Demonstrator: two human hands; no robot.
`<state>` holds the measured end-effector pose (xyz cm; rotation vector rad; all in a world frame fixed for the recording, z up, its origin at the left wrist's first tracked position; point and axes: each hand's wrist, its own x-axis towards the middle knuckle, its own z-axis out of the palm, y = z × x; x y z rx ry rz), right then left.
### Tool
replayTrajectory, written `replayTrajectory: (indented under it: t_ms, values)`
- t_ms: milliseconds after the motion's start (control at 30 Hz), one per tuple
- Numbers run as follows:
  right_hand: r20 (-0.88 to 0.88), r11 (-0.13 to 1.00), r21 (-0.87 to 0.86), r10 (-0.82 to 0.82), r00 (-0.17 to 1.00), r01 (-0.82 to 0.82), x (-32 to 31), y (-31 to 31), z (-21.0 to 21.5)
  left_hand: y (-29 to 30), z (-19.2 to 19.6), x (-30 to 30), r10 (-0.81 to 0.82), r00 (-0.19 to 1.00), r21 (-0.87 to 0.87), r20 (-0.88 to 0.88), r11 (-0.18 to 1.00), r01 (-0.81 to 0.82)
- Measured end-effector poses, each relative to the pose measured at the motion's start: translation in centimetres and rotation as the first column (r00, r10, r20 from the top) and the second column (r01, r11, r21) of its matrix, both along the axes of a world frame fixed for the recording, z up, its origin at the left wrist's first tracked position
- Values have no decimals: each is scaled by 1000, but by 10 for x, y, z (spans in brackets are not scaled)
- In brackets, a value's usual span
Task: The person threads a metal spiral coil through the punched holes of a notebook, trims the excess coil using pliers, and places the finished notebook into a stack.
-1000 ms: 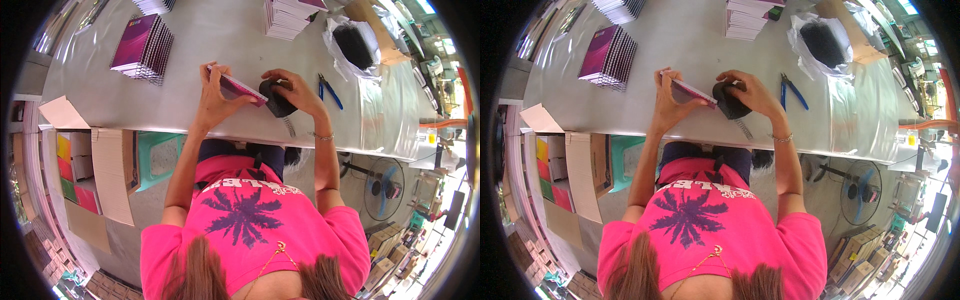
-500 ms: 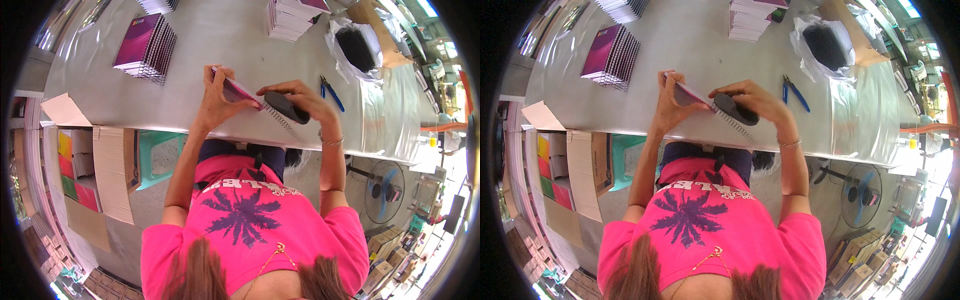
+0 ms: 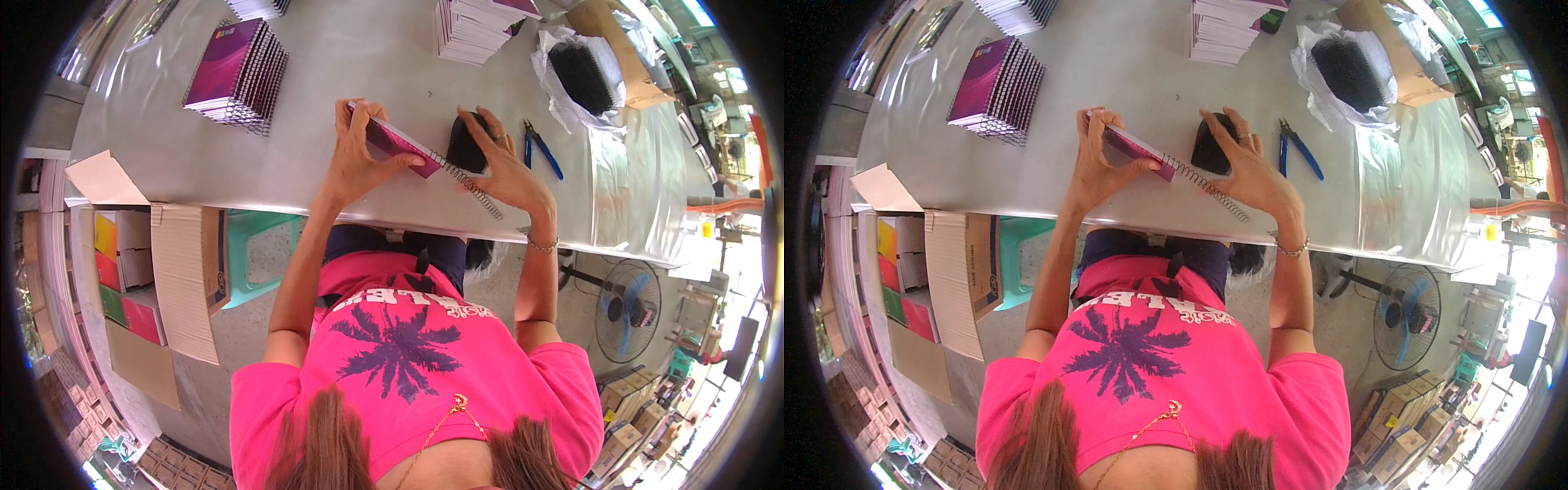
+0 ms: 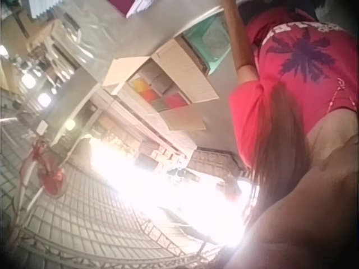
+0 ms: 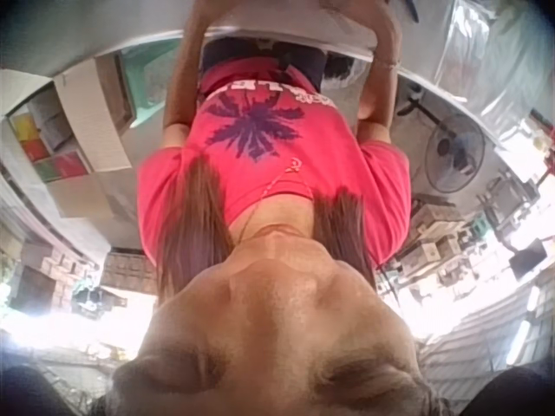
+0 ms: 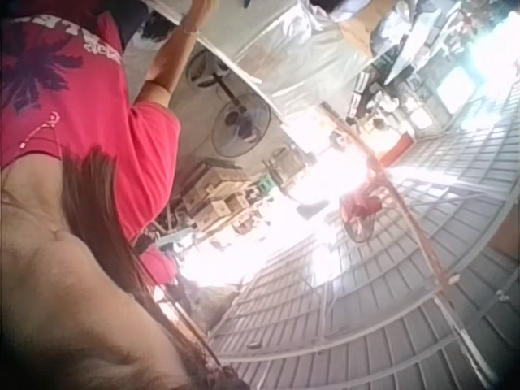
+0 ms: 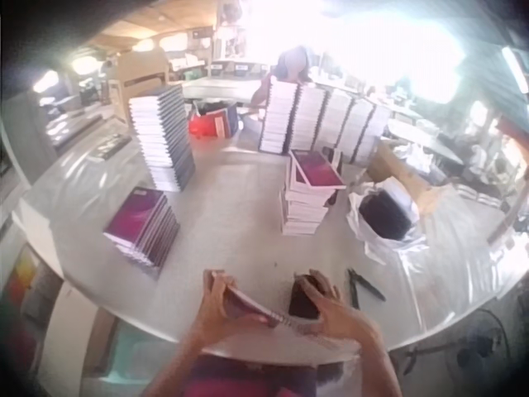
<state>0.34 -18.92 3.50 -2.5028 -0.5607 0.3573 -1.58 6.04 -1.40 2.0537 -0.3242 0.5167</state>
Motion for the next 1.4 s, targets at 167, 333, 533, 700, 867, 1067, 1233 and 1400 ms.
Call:
replayTrajectory:
  t_ms: [167, 333, 533, 700, 867, 1067, 1233, 1400]
  values:
    - [21, 999, 38, 27, 999, -28, 4, -11, -13, -1, 1, 3, -32, 999, -8, 8, 999, 32]
    - [-20, 953, 302, 17, 1000, -10, 2, -7, -22, -1, 1, 2, -34, 999, -7, -3, 999, 34]
    - [-349, 444, 891, 532, 771, 97, 1, -10, 2, -1, -1, 2, -29, 999, -36, -13, 999, 29]
    - [-296, 780, 625, 285, 912, -42, 4, -6, 22, 1, -1, 1, -16, 1000, -48, -6, 999, 16]
    - [-416, 882, 469, 179, 891, 42, 5, -3, 15, 5, 0, 1, -40, 998, -51, -40, 998, 38]
    - [-375, 893, 446, 126, 918, 60, 0, -3, 9, 8, 1, 2, -32, 999, -26, -25, 999, 31]
    - [-408, 806, 579, 159, 899, 120, -6, -3, 15, 8, -2, 3, -26, 998, -76, -55, 997, 22]
    - [-458, 770, 597, 100, 883, 223, -11, 1, 0, 11, 3, 2, -33, 996, -66, -85, 997, 27]
